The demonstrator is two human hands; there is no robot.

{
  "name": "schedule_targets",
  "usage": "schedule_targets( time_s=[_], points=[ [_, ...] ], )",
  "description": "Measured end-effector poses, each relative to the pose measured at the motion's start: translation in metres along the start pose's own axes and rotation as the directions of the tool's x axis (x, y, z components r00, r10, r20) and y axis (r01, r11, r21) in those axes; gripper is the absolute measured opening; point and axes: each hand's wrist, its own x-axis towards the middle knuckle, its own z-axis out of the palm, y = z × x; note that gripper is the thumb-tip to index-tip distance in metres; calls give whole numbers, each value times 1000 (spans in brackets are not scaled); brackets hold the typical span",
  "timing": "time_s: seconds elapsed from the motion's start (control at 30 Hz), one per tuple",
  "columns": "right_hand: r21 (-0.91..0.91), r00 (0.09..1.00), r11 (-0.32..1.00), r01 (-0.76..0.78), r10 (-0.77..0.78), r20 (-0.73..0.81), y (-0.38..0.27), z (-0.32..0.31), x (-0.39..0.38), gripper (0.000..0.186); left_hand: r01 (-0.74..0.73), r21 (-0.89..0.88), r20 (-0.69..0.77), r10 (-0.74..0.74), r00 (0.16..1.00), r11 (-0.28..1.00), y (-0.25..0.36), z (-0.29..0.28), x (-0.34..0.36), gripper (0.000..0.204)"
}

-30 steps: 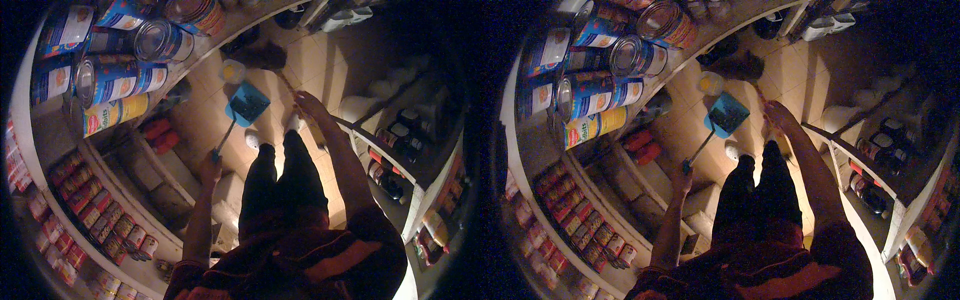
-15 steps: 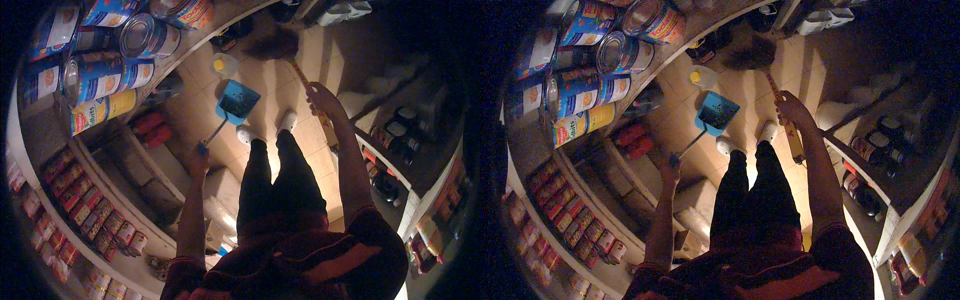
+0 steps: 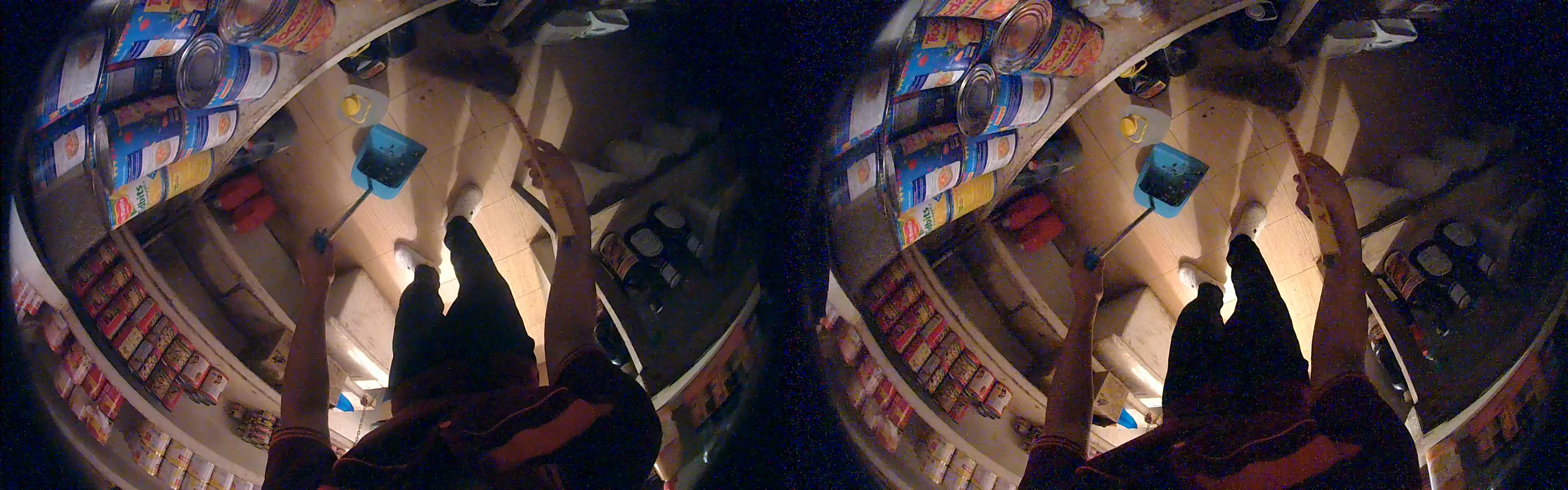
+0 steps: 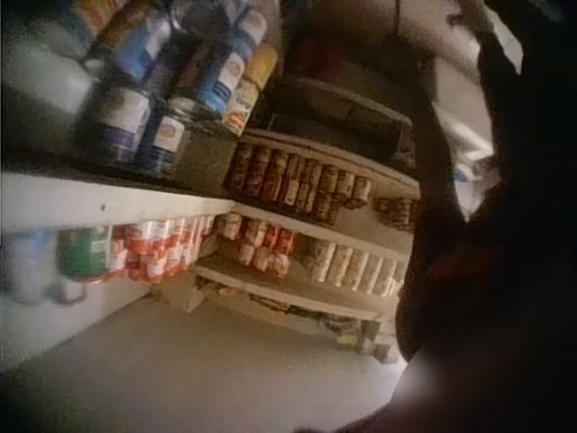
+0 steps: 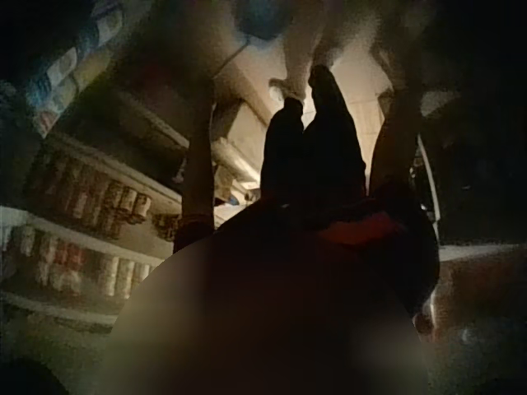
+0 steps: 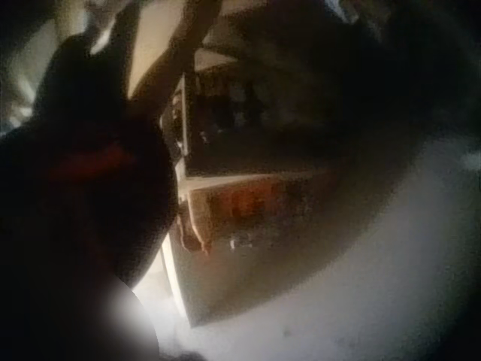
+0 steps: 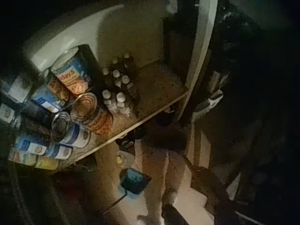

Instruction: The person sweeps debris on a tiled floor using a broom and dustpan in a small storage room. They repeatedly sweep small piles into the dustpan and move around the room to collect scattered debris near shelves and containers.

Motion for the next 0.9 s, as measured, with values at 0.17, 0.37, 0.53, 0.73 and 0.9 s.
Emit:
schedule_targets(
  time_s=[0.17, 0.37, 0.53, 0.73, 0.9],
  points=[
    [-22, 995, 998, 57, -58, -87, 44, 1, 87, 14, -83, 15, -31, 84, 996, 996, -12, 8, 1, 31],
    [-535, 995, 843, 59, -5, 102, 170, 76, 19, 20, -234, 57, -37, 236, 971, 971, -30, 15, 10, 29],
    [196, 967, 957, -211, 175, 186, 188, 81, -128, 27, -420, 15, -15, 420, 907, 907, -58, 10, 25, 28],
    [588, 979, 783, -202, 166, 115, 215, 0, -138, 19, -600, 403, 241, 552, 798, 691, -133, -1, 91, 42],
    [77, 996, 993, 91, -91, -1, 254, 33, -63, 24, -622, 193, 199, 591, 782, 759, -139, -11, 90, 39]
  ],
)
